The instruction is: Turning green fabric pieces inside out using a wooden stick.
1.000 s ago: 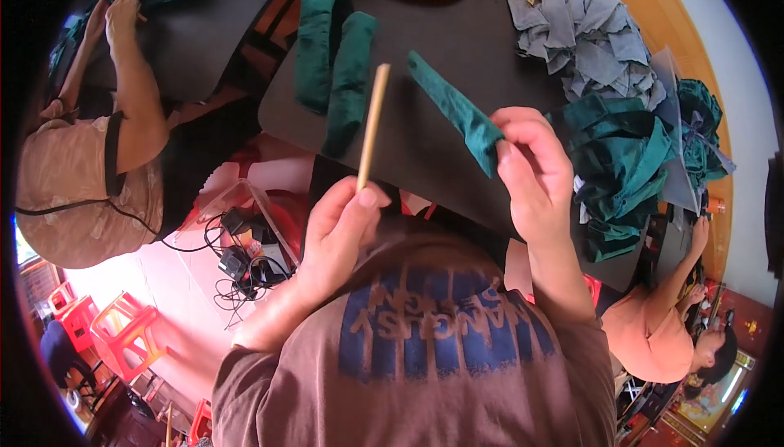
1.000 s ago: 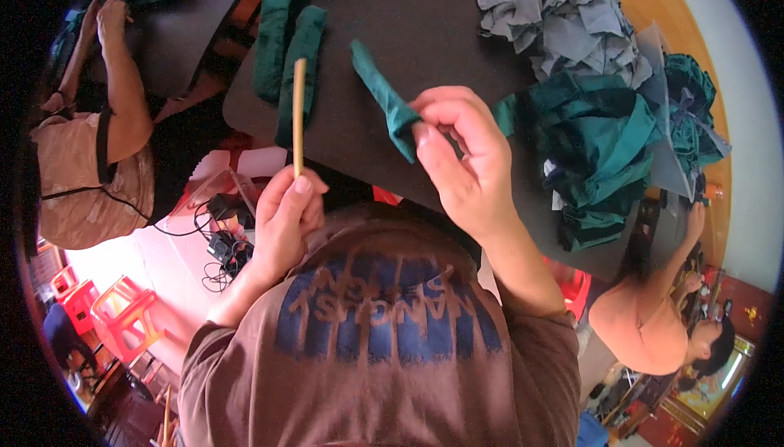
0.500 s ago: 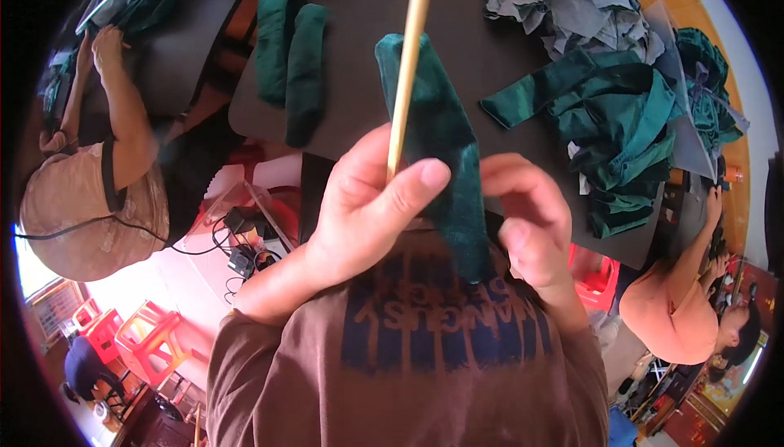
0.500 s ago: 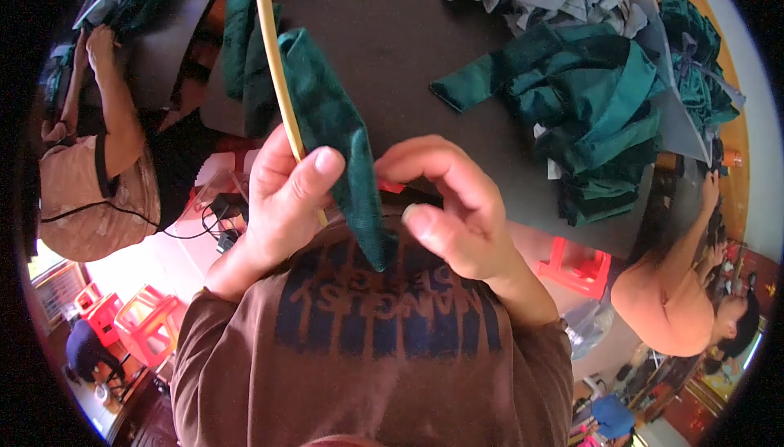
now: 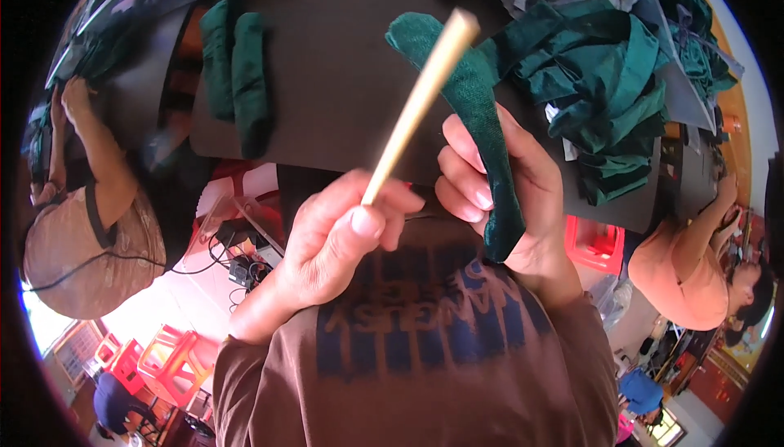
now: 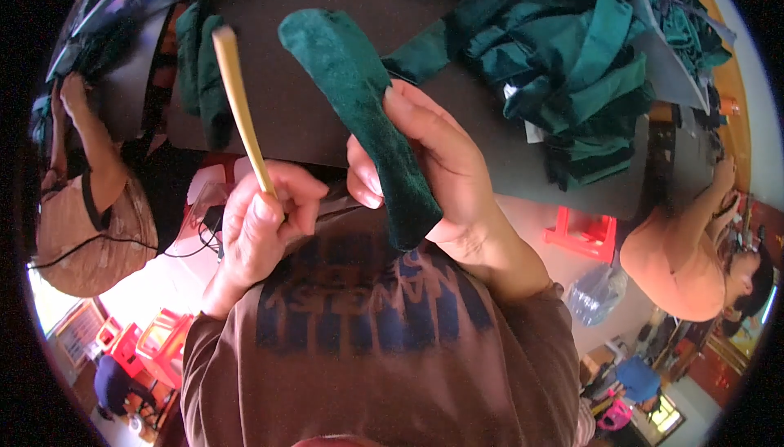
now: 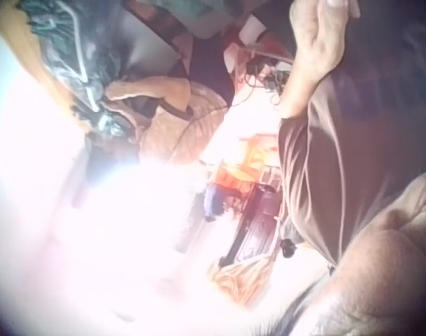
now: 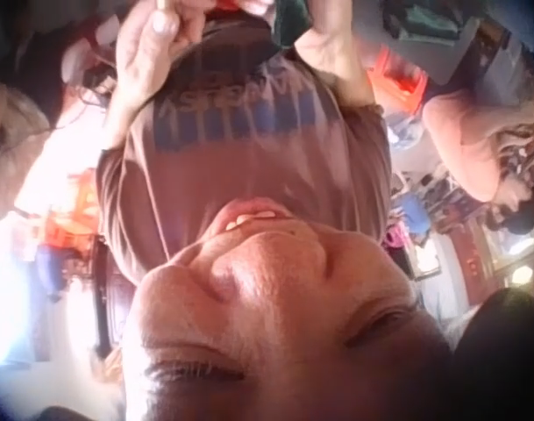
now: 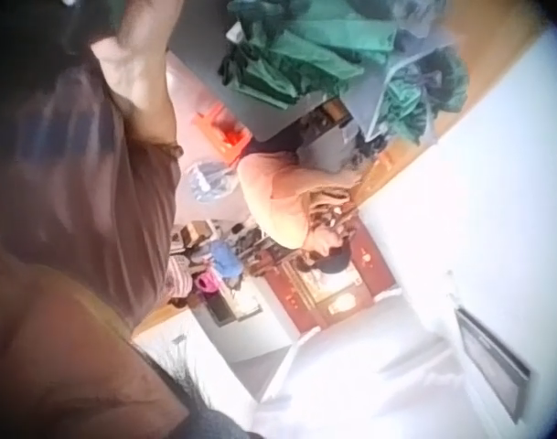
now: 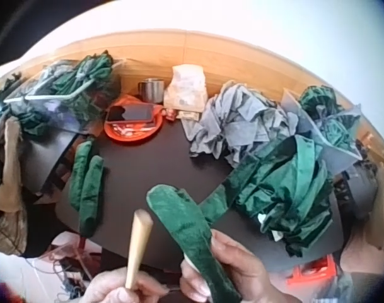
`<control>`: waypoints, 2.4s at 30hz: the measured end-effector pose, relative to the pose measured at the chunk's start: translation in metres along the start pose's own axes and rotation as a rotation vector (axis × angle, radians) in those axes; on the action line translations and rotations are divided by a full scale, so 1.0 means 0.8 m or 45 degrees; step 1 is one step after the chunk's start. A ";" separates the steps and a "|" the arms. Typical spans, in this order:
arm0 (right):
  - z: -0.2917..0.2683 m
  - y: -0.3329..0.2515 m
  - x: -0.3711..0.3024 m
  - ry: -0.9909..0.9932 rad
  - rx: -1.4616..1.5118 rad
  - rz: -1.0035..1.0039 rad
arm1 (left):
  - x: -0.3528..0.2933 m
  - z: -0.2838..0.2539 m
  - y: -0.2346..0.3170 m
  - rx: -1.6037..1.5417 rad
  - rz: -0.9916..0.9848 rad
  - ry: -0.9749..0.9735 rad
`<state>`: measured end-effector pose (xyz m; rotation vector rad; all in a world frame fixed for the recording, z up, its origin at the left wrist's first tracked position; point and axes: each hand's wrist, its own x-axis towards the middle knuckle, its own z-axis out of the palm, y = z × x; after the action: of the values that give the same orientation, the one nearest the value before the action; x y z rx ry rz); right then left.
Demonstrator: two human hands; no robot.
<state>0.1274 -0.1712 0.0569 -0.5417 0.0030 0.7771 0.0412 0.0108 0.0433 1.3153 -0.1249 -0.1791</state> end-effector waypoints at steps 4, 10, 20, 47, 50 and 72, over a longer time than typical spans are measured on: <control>0.000 -0.004 -0.003 -0.061 0.069 0.046 | -0.005 0.001 -0.003 -0.034 -0.042 -0.004; 0.012 0.015 -0.006 0.212 -0.429 -0.187 | 0.016 0.007 0.005 -0.303 0.087 0.045; 0.009 0.030 -0.009 0.054 -0.621 -0.243 | 0.029 0.026 0.005 -0.410 0.032 0.180; 0.001 0.028 -0.028 0.114 -0.906 -0.308 | 0.014 0.023 -0.012 -0.318 -0.141 0.194; 0.006 0.029 -0.026 0.150 -0.903 -0.298 | 0.015 0.024 -0.016 -0.284 -0.095 0.214; -0.013 0.034 -0.019 0.079 -1.636 -0.630 | 0.017 0.019 -0.016 0.403 -0.005 0.340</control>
<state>0.1006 -0.1702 0.0379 -1.7032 -0.5862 0.1818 0.0504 -0.0096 0.0349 1.6421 0.0804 0.0161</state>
